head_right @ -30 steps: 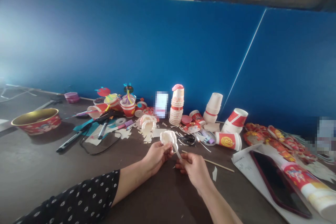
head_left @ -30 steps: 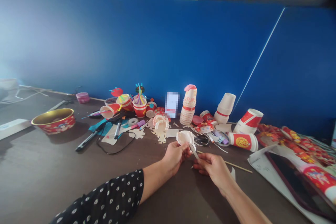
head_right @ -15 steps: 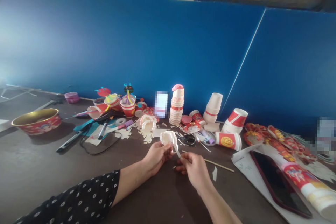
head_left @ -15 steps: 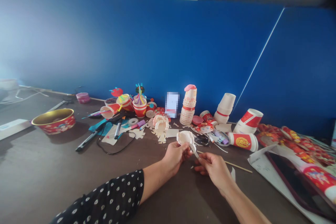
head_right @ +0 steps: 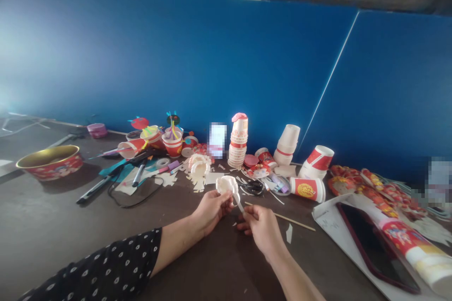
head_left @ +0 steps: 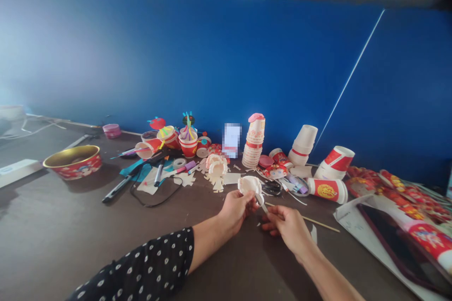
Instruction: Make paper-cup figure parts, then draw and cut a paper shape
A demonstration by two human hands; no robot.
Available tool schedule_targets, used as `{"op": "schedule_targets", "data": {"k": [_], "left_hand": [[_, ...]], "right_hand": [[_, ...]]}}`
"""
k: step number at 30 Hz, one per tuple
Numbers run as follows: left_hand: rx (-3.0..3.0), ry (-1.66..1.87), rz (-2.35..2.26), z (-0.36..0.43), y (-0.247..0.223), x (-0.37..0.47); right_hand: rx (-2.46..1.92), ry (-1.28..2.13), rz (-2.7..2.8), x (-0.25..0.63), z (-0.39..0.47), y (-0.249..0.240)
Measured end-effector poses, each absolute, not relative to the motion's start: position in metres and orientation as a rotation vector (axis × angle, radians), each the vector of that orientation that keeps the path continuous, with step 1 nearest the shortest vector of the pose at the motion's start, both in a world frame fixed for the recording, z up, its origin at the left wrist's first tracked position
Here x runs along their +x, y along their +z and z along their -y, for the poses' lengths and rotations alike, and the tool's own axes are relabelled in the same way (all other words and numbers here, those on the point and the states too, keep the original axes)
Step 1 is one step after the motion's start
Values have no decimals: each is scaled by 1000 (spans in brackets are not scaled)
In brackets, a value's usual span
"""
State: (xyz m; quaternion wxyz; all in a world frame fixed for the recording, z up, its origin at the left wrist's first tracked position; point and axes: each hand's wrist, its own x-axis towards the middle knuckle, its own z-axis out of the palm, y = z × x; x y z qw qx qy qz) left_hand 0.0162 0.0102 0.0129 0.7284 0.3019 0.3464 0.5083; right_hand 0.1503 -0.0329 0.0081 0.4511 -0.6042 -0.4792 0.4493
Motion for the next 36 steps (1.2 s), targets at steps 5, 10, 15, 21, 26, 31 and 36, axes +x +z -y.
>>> {"op": "schedule_targets", "data": {"k": [5,10,15,21,26,31,36], "left_hand": [[670,1121,-760,-10,12,17],[665,1119,-770,-10,12,16],[655,1113,-777,-10,13,17],[649,1119,-785,-9,15,17],[652,1114,-793,-9,15,16],[662,1117,-788,-10,13,17],[667,1117,-784,-10,13,17]], "right_hand": [[-1496,1098,1197,150,33,7],[-1496,1082,1210,150,33,6],[-1501,1057,1235,152,32,4],[-1503,1023,1284,152,32,3],[-1507,998,1318,153,31,2],[-1509,978,1348,153,31,1],[-1517,954,1372,152,32,2]]}}
